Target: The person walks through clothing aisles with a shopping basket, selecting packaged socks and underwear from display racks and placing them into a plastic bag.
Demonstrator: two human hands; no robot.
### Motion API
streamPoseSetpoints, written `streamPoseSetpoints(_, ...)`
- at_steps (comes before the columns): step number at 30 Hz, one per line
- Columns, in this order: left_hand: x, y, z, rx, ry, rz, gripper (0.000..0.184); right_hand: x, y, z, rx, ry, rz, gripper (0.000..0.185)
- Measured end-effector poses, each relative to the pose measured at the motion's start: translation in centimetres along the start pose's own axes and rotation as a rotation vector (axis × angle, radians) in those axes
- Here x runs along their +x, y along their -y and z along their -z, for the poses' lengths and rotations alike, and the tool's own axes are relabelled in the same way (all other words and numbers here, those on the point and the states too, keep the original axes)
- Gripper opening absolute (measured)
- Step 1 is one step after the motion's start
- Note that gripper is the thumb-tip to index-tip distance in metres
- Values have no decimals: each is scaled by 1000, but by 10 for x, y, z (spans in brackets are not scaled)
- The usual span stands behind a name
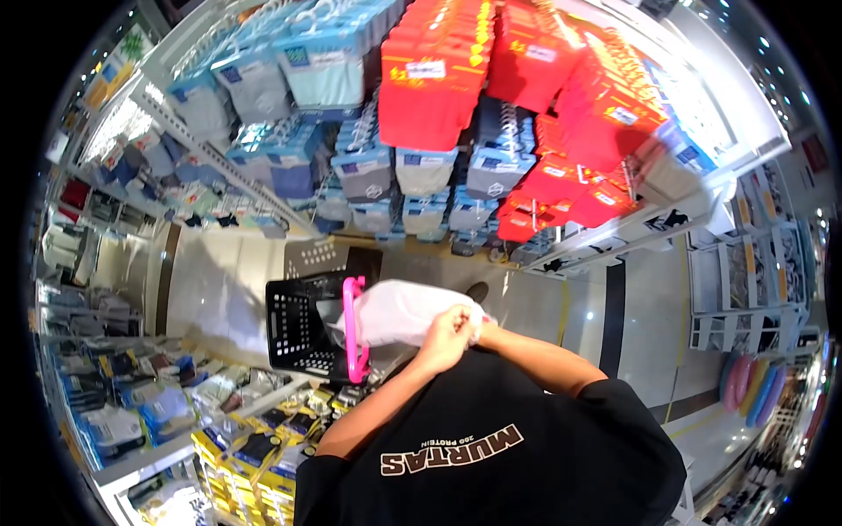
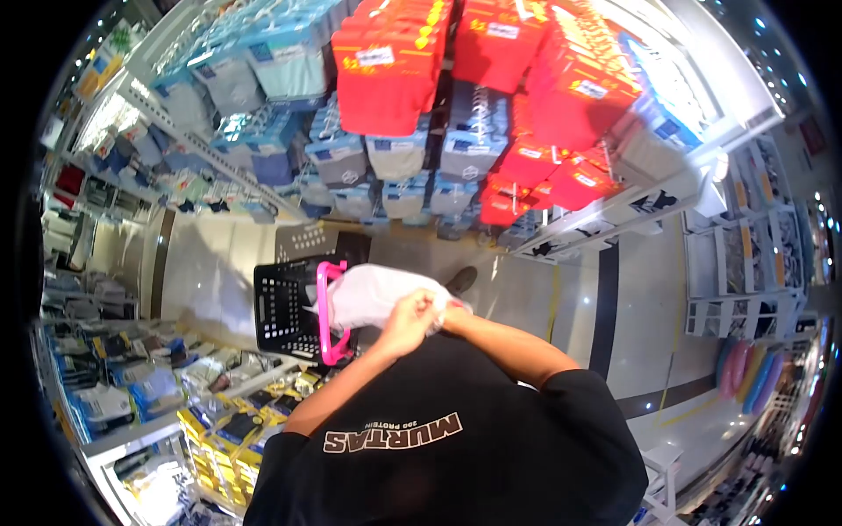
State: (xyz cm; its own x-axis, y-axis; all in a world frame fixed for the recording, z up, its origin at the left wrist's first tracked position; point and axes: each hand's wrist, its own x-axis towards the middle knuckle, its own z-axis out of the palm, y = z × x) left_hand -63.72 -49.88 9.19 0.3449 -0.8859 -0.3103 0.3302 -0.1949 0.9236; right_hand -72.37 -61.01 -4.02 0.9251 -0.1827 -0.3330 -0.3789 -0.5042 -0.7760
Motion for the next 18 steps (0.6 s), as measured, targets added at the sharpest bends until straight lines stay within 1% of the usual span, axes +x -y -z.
streamPoseSetpoints(2,-1,-8,-3,48,145,74,13,-3,13,-2,-113,55,-72,28)
streamPoseSetpoints(3,1,0,-3,-21,177,79,14,-1,13,-6,-126,75,-90,27)
streamPoseSetpoints(6,-4,-10,1,-196,149,69,13,14,-12,-22,-32,100,-89,25)
streamPoseSetpoints(7,-7,-8,7,-253,135,126,12,19,-10,-22,-14,113,-94,24)
streamPoseSetpoints(8,-6,9,18,-275,118,112,15,23,-9,-20,-16,142,-123,24)
streamPoseSetpoints(10,-10,19,24,-472,-45,181,17,-8,123,73,-368,407,-243,31)
streamPoseSetpoints(12,-9,19,32,-484,-181,139,17,29,33,19,-68,265,127,32)
streamPoseSetpoints(13,-9,19,36,-493,-250,117,18,17,70,44,-234,331,22,32)
streamPoseSetpoints(14,-8,23,43,-431,-315,116,18,7,107,77,-361,491,-46,40)
streamPoseSetpoints(15,-5,29,54,-369,-379,112,18,11,98,85,-242,503,136,41)
streamPoseSetpoints(16,-5,31,62,-307,-443,106,18,7,105,104,-124,512,318,43)
streamPoseSetpoints(17,-6,33,68,-342,-416,119,19,1,109,132,122,534,300,41)
streamPoseSetpoints(18,-7,32,69,-336,-406,122,19,3,118,166,48,455,249,39)
